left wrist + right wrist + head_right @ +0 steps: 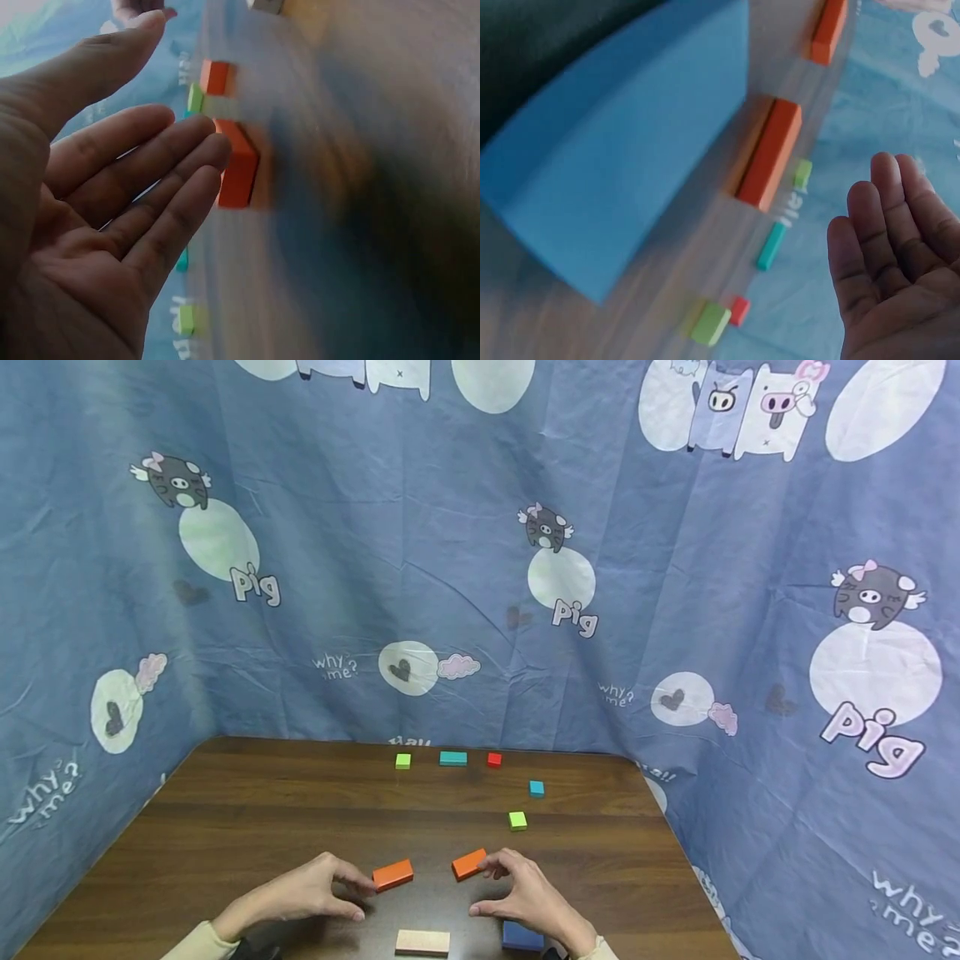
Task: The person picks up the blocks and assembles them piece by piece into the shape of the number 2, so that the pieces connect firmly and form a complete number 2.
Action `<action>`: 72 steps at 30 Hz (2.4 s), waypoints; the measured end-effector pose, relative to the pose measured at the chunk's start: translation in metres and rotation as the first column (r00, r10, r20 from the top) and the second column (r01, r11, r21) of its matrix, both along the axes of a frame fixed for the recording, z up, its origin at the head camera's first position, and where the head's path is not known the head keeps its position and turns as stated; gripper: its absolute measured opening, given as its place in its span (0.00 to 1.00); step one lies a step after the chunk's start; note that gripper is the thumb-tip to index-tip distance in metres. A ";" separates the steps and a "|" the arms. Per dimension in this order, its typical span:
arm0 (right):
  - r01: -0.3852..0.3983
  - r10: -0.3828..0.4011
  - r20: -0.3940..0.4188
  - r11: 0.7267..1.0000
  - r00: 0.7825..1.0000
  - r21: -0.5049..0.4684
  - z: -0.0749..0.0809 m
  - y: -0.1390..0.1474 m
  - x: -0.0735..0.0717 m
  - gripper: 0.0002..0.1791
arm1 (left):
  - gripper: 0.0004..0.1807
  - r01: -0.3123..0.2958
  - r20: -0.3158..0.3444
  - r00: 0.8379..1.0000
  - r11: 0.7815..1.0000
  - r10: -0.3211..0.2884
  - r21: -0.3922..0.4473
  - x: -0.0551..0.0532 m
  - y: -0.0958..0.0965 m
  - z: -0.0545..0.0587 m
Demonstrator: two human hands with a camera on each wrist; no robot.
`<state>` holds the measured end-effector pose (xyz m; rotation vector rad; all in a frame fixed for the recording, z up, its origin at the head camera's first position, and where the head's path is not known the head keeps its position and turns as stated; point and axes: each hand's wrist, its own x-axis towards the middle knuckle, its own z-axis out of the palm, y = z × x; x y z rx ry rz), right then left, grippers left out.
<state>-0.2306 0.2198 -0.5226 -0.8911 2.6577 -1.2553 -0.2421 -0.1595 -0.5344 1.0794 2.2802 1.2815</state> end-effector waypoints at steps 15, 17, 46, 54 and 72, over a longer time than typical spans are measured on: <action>-0.046 0.049 -0.009 0.982 0.999 0.184 -0.012 -0.023 0.011 0.28 | 0.25 0.007 -0.046 0.999 0.999 -0.010 -0.052 0.014 0.037 -0.014; -0.072 0.070 0.018 0.979 0.997 0.191 -0.013 -0.025 0.011 0.26 | 0.27 0.006 -0.090 0.996 0.998 -0.012 -0.063 0.015 0.042 -0.015; -0.156 0.150 0.045 0.937 0.988 0.312 -0.017 -0.044 0.015 0.12 | 0.13 -0.017 -0.142 0.990 0.989 -0.004 -0.147 0.022 0.077 -0.020; -0.130 0.138 0.004 0.927 0.990 0.351 -0.016 -0.050 0.013 0.12 | 0.11 -0.035 -0.181 0.984 0.986 0.006 -0.160 0.022 0.076 -0.021; -0.146 0.144 0.027 0.942 0.989 0.301 -0.018 -0.060 0.006 0.12 | 0.10 -0.045 -0.227 0.974 0.990 0.013 -0.135 0.019 0.065 -0.024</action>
